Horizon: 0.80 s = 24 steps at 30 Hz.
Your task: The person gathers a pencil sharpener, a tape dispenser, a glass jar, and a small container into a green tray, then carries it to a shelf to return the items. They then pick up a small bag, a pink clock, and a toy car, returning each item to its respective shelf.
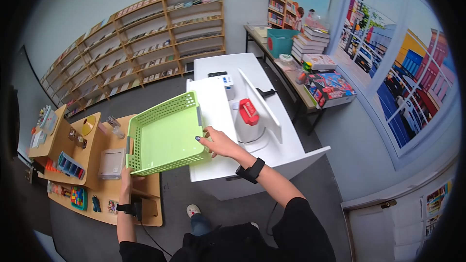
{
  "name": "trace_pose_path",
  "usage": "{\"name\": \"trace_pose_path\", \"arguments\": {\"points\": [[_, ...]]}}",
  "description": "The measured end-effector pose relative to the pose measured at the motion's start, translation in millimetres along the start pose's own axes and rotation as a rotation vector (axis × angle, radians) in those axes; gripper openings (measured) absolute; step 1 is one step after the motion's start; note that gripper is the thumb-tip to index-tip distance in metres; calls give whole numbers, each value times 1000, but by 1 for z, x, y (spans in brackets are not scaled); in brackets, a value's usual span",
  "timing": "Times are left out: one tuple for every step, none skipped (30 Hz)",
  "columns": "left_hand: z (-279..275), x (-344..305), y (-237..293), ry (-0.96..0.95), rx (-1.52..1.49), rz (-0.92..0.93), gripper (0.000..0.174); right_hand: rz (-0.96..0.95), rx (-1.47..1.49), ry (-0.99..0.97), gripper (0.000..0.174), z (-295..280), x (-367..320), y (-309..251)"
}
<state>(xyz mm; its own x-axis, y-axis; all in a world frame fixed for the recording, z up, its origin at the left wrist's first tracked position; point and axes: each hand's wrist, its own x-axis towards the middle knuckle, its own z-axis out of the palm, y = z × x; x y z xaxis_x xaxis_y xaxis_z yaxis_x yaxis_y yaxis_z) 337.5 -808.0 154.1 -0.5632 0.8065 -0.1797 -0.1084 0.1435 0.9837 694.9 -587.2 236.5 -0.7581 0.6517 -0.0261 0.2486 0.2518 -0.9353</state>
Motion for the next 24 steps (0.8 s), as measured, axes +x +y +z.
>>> {"name": "trace_pose_path", "arguments": {"points": [[-19,19,-8,-1,-1,-8,39,-1,-44,18,58,11,21,0],[-45,45,-24,-5,-4,3,40,27,-38,8,56,21,42,-3],[-52,52,-12,-39,21,43,41,54,-31,1,54,30,64,-7],[-62,64,-9,-47,17,62,42,77,-77,17,50,39,82,-18],[-75,80,-8,-56,13,78,43,31,-112,54,46,50,105,-15],[-93,101,-13,-72,-3,50,43,71,-126,26,45,57,125,-24],[-108,120,-17,-87,-20,19,44,114,-140,-3,45,65,146,-34],[-121,138,-23,-92,-64,26,46,113,-138,-9,45,76,168,-36],[-133,154,-24,-93,-63,24,46,92,-187,1,43,86,188,-39],[-141,170,-26,-82,-80,15,46,75,-238,17,42,93,206,-41],[-146,185,-29,-77,-97,5,47,86,-240,28,42,97,223,-43],[-150,196,-27,-84,-141,-15,48,90,-299,-10,41,102,237,-51],[-152,207,-25,-106,-135,-22,48,96,-355,-46,40,106,252,-59],[-153,217,-24,-100,-184,-46,49,89,-375,-74,40,106,267,-67],[-154,229,-25,-96,-233,-71,49,108,-368,-54,40,106,284,-76],[-156,244,-29,-135,-256,-95,51,127,-436,-99,41,106,302,-84],[-156,259,-32,-160,-249,-106,51,148,-503,-146,42,106,319,-90],[-153,273,-31,-152,-248,-122,50,165,-499,-128,42,105,338,-93],[-151,288,-31,-140,-247,-136,50,151,-522,-122,43,104,356,-96],[-154,312,-44,-144,-240,-136,46,134,-545,-116,44,104,376,-96],[-155,330,-47,-160,-232,-139,46,143,-539,-101,44,102,397,-92],[-154,348,-49,-118,-228,-151,44,175,-535,-93,45,99,419,-85],[-152,369,-50,-76,-223,-161,43,206,-530,-82,47,94,443,-77],[-150,390,-49,-94,-213,-160,43,214,-523,-64,47,89,468,-65]]}}
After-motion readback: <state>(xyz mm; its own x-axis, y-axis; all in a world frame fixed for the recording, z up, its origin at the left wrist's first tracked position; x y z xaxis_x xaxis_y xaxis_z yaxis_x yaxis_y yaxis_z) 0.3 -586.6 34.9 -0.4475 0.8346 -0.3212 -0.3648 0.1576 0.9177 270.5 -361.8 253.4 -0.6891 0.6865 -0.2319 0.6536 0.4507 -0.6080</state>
